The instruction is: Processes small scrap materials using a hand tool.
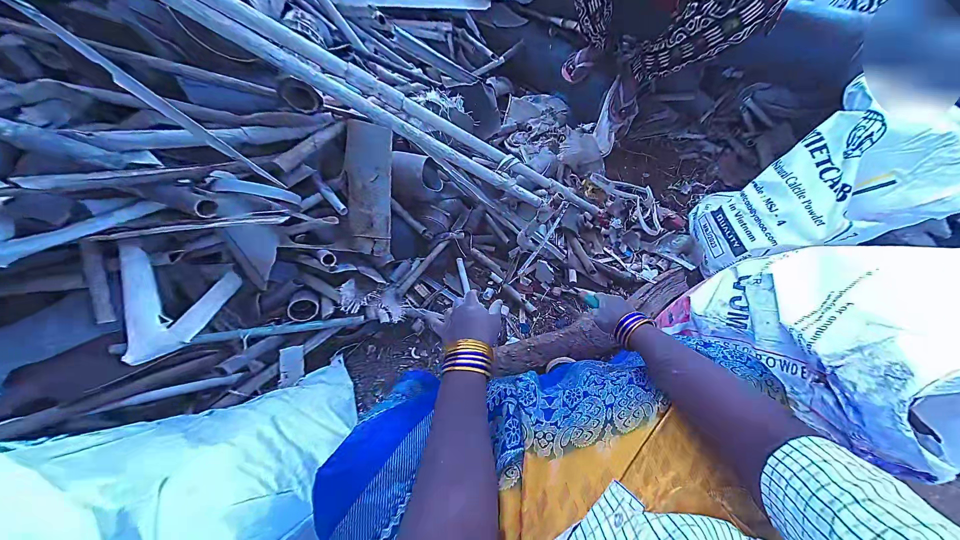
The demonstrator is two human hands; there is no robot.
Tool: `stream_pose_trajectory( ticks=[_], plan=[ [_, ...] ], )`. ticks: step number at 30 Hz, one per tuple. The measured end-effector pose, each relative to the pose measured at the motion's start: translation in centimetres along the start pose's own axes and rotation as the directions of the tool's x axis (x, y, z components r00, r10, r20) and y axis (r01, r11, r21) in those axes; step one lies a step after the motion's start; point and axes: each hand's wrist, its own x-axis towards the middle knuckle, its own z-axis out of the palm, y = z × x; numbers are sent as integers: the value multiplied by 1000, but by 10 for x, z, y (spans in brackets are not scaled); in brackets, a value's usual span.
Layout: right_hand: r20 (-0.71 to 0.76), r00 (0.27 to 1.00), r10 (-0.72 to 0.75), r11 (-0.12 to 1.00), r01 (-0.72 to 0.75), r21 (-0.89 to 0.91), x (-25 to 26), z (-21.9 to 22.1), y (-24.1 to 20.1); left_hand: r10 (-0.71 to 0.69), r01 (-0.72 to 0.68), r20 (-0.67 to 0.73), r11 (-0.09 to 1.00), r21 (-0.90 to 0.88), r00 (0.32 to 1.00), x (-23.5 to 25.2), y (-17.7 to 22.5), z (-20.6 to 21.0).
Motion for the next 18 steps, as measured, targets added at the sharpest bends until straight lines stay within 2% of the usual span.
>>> stream_pose_trajectory(
  ticks=[5,8,11,14,18],
  plan=[
    [-9,999,37,998,-38,-53,74,-1,-14,-111,100,88,988,116,990,25,-9,3],
    [105,991,-88,989,100,-112,97,10,-23,-147,131,109,982,136,983,34,-16,5],
    [258,955,-147,948,211,-238,88,6,-43,-135,104,177,979,173,975,41,-17,14],
    [205,965,-166,933,220,-284,80,-6,-59,-101,43,274,976,212,956,39,-8,18],
    [129,979,-155,924,190,-333,88,6,-86,-90,3,349,970,244,933,39,-4,22]
  ],
)
